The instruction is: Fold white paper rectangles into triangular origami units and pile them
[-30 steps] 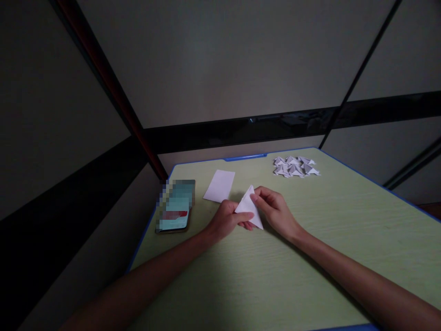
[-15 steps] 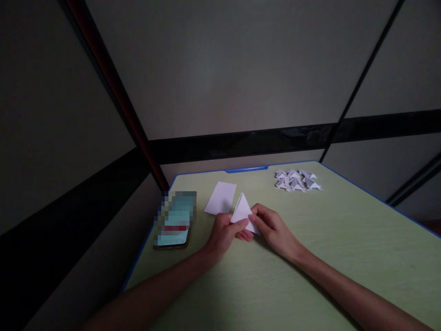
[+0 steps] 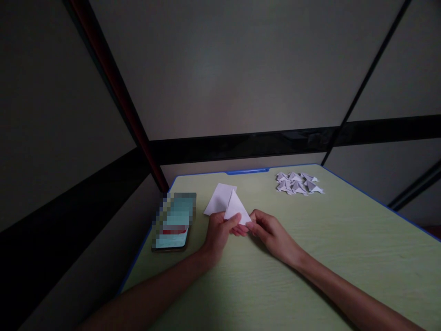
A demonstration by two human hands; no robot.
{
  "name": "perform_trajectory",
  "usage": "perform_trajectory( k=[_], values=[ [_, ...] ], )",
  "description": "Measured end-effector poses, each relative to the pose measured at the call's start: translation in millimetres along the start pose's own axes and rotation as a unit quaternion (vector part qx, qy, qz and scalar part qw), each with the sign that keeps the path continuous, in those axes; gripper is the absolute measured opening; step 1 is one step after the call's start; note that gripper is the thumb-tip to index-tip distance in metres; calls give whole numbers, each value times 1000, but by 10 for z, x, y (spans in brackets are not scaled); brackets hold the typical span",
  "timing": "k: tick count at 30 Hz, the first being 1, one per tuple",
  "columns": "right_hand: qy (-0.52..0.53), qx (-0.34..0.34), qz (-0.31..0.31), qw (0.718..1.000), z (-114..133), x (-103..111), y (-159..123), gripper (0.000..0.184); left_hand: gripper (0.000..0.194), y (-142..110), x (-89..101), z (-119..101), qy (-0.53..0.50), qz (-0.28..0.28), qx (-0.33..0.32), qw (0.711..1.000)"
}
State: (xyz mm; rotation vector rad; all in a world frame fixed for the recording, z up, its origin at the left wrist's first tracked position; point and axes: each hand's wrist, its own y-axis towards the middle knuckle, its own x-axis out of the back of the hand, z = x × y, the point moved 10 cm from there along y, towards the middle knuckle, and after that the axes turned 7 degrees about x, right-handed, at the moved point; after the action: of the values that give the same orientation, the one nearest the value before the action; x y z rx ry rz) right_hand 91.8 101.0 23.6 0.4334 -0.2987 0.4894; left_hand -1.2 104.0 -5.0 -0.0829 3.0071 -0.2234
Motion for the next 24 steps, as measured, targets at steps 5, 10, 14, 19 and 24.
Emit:
perform_trajectory(
  k=[5, 10, 14, 19, 24],
  values=[
    [-7, -35, -2, 999, -68, -37, -30, 38, 27, 7, 41, -44, 0, -9, -17, 1000],
    [100, -74, -42, 991, -128, 51, -26, 38, 32, 7, -31, -75, 47, 37, -32, 998],
    [200, -32, -45, 978, -31, 93, 18, 33, 31, -75, -279, 36, 114, 145, 3, 983],
    [137, -47, -20, 989, -68, 95, -30, 38, 27, -190, -430, 80, 166, 208, 21, 964],
    [148, -88, -38, 984, -190, 99, -64, 47, 25, -214, -464, 110, 181, 239, 36, 953]
  ],
)
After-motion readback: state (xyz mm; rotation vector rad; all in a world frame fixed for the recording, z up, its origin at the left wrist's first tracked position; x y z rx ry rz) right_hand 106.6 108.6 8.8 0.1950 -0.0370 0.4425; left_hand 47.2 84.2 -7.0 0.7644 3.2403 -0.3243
